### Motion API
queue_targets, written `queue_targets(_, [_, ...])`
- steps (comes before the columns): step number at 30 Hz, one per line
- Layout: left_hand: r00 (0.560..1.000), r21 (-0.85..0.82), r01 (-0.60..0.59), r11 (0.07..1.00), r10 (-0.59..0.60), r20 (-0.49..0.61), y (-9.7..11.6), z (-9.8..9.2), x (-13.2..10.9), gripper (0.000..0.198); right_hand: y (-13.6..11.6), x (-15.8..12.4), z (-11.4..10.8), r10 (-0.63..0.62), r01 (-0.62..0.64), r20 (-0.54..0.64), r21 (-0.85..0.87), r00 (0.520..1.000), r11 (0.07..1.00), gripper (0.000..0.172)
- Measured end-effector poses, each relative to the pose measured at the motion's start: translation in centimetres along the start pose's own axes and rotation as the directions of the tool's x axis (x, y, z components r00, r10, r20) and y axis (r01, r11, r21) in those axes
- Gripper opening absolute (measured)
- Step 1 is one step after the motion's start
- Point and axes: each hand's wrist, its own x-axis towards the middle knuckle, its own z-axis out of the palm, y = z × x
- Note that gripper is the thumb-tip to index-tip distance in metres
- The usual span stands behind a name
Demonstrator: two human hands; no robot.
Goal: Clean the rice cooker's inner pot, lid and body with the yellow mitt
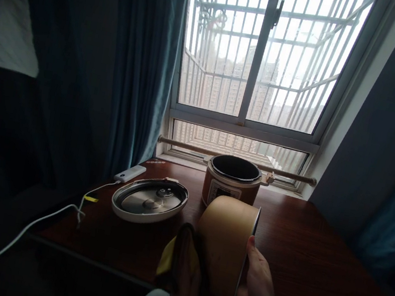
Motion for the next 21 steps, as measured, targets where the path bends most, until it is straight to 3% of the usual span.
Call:
queue_targets(5, [0.981,-0.267,0.178,0.947,-0.149,0.128,1.7,-1.0,1.3,0.058,1.1,0.4,-1.3,0.001,0.001,0.056,-0.043,0.998,0.999,0.053])
queue_targets(8, [0.982,-0.292,0.166,0.942,-0.13,0.138,2.1,-1.1,1.6,0.054,3.2,0.2,-2.7,-0.033,0.037,0.071,-0.068,0.997,0.997,0.048])
queue_targets(10, [0.992,-0.206,0.087,0.975,-0.066,0.105,1.6,-1.0,1.2,0.053,4.2,0.0,-3.4,-0.054,0.06,0.083,-0.068,0.995,0.996,0.046])
queue_targets(12, [0.991,-0.052,-0.103,0.993,0.107,0.075,1.0,-1.0,0.5,0.053,4.5,-0.3,-3.5,-0.079,0.083,0.077,-0.062,0.994,0.995,0.049])
queue_targets(13, [0.971,0.044,-0.228,0.973,0.224,0.079,0.7,-1.0,0.2,0.054,4.4,-0.4,-3.4,-0.09,0.094,0.068,-0.057,0.994,0.994,0.05])
queue_targets(15, [0.88,0.24,-0.475,0.847,0.458,0.127,0.3,-1.0,-0.3,0.057,3.9,-0.6,-2.9,-0.105,0.107,0.048,-0.043,0.993,0.993,0.052])
queue_targets(17, [0.756,0.392,-0.645,0.657,0.623,0.2,0.3,-0.9,-0.6,0.057,3.4,-0.7,-2.4,-0.094,0.095,0.043,-0.026,0.995,0.995,0.05])
queue_targets(21, [0.463,0.421,-0.851,0.316,0.829,0.314,0.7,0.0,-0.9,0.049,3.0,-0.7,-1.6,-0.071,0.072,0.013,-0.008,0.997,0.997,0.047])
